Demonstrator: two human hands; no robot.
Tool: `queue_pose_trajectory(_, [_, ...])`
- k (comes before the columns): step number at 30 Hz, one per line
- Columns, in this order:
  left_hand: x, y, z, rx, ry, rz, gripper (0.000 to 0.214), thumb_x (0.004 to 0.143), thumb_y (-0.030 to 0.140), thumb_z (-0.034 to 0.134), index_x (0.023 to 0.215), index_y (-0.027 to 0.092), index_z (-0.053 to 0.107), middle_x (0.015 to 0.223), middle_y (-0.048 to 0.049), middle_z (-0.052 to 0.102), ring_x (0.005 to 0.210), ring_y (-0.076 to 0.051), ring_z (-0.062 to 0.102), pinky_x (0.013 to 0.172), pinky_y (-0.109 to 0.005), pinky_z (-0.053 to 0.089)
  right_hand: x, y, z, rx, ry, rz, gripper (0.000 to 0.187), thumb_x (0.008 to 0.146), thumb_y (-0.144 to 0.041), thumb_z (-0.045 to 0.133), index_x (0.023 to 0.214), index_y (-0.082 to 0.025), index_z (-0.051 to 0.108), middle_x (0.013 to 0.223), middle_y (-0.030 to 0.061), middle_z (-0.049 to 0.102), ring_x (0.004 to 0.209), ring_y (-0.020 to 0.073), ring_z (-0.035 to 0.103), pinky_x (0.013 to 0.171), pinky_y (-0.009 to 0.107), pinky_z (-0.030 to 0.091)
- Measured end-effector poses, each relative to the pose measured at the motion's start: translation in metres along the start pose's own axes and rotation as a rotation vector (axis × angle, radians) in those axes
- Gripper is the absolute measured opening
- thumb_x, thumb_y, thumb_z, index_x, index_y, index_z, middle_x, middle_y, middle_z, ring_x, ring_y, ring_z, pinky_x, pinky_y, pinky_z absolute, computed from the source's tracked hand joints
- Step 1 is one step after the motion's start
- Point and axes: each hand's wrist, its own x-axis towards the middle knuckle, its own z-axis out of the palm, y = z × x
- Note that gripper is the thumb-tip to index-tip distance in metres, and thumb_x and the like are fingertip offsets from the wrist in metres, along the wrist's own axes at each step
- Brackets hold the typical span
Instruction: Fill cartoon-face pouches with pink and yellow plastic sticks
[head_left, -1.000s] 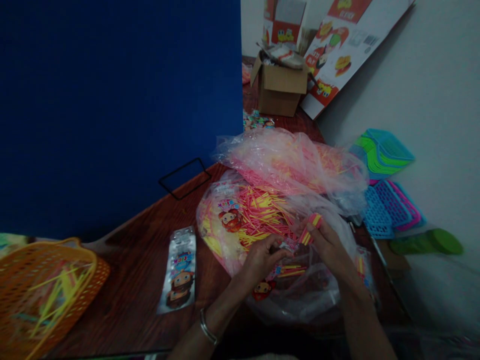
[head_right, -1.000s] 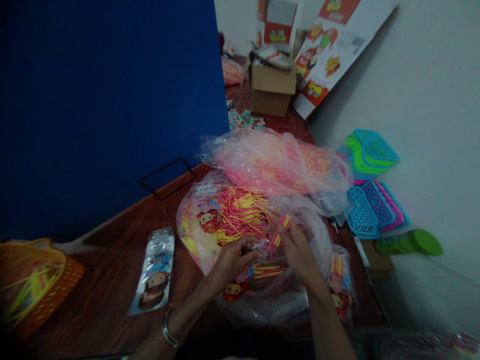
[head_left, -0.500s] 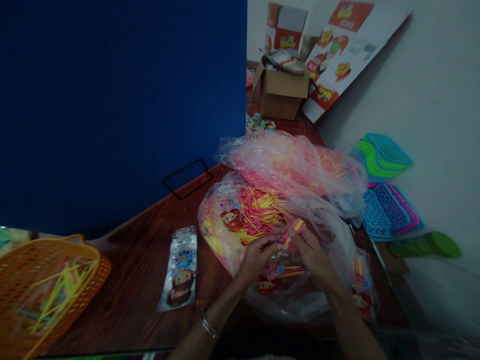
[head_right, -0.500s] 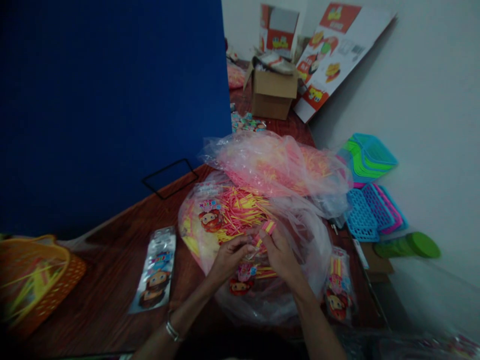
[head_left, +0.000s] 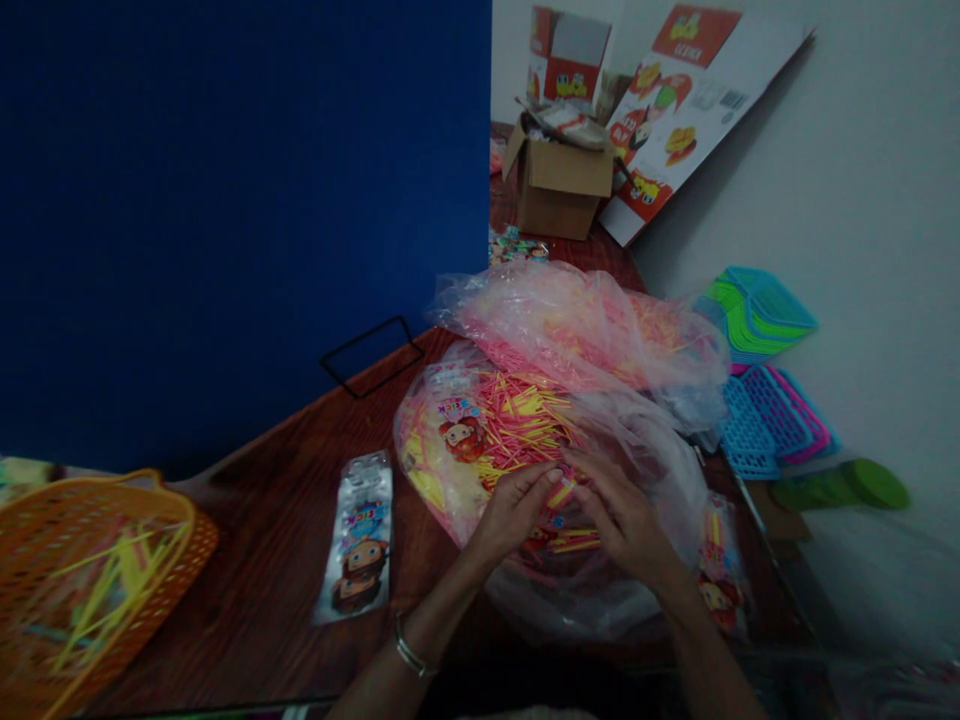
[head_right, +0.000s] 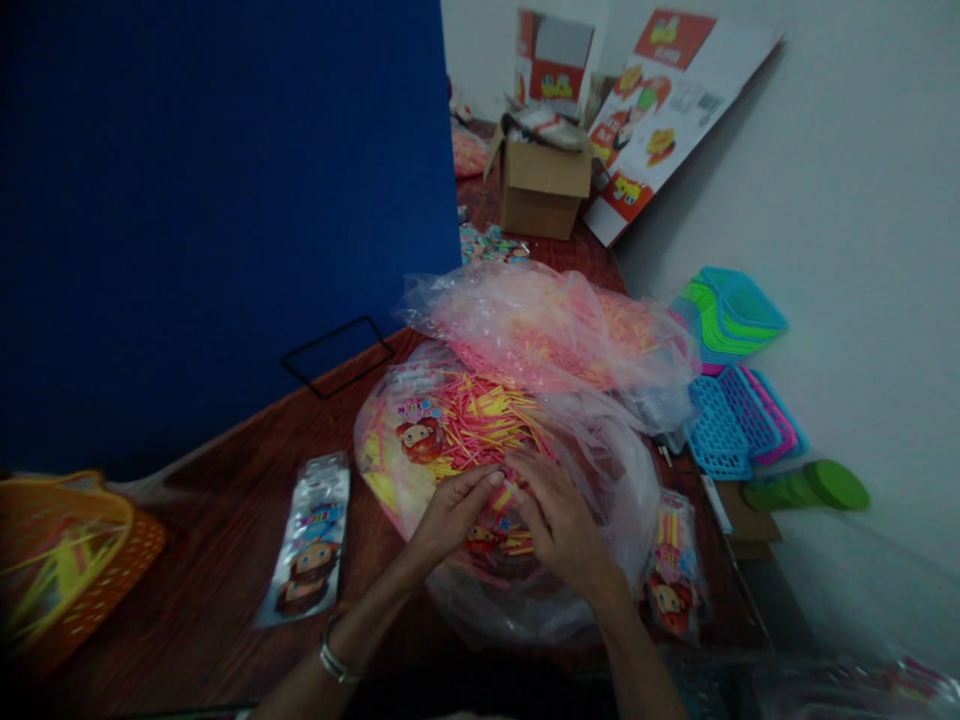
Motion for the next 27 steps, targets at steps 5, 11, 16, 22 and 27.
queue_pose_trajectory(5, [0.002,0.002,0.003,-0.057,0.018,-0.04,0.028,0.081,0.035,0.051,0.09,0.018,0.071,0.087,-0.0026,0.071,0.082,-0.017,0.063,0.08,-0.028,0.048,-0.002,0.006,0.0,-0.026,0.085,-0.006,0.03,0.089,-0.022,0.043,0.114,-0.024,0.058,0.119,0.0058,0.06,0.114,0.0202,0.052,0.098,0.042,0.041])
queue_pose_trajectory(11, [0.0,0.001,0.008,-0.074,-0.025,-0.05,0.027,0.08,0.034,0.052,0.091,0.018,0.071,0.092,-0.0032,0.071,0.091,-0.019,0.062,0.088,-0.03,0.046,0.002,0.001,0.004,-0.068,0.078,0.048,0.016,0.086,-0.025,0.049,0.092,-0.022,0.064,0.1,0.0069,0.065,0.102,0.0202,0.057,0.092,0.04,0.044])
queue_pose_trajectory(16, [-0.001,0.002,0.01,-0.197,-0.022,-0.109,0.027,0.079,0.036,0.056,0.093,0.018,0.071,0.093,-0.0045,0.071,0.092,-0.021,0.063,0.088,-0.033,0.046,-0.012,0.003,0.011,0.138,0.272,0.223,0.024,0.087,-0.03,0.047,0.107,-0.023,0.057,0.116,0.0082,0.059,0.108,0.0204,0.056,0.091,0.039,0.047])
queue_pose_trajectory(22, [-0.001,0.011,0.029,-0.401,-0.01,-0.186,0.029,0.079,0.036,0.058,0.098,0.017,0.068,0.092,-0.0056,0.071,0.081,-0.018,0.064,0.077,-0.03,0.05,-0.04,0.004,0.026,0.269,0.259,0.431,0.028,0.081,-0.038,0.053,0.103,-0.021,0.058,0.096,0.0065,0.068,0.088,0.0216,0.064,0.077,0.035,0.052])
queue_pose_trajectory(27, [0.003,0.016,0.001,-0.033,0.18,0.012,0.027,0.079,0.032,0.056,0.101,0.02,0.068,0.102,-0.0053,0.069,0.097,-0.019,0.061,0.089,-0.031,0.045,-0.081,0.027,-0.027,-0.213,0.729,0.699,0.041,0.076,-0.053,0.049,0.095,-0.018,0.056,0.087,0.0111,0.064,0.078,0.0264,0.061,0.065,0.038,0.047])
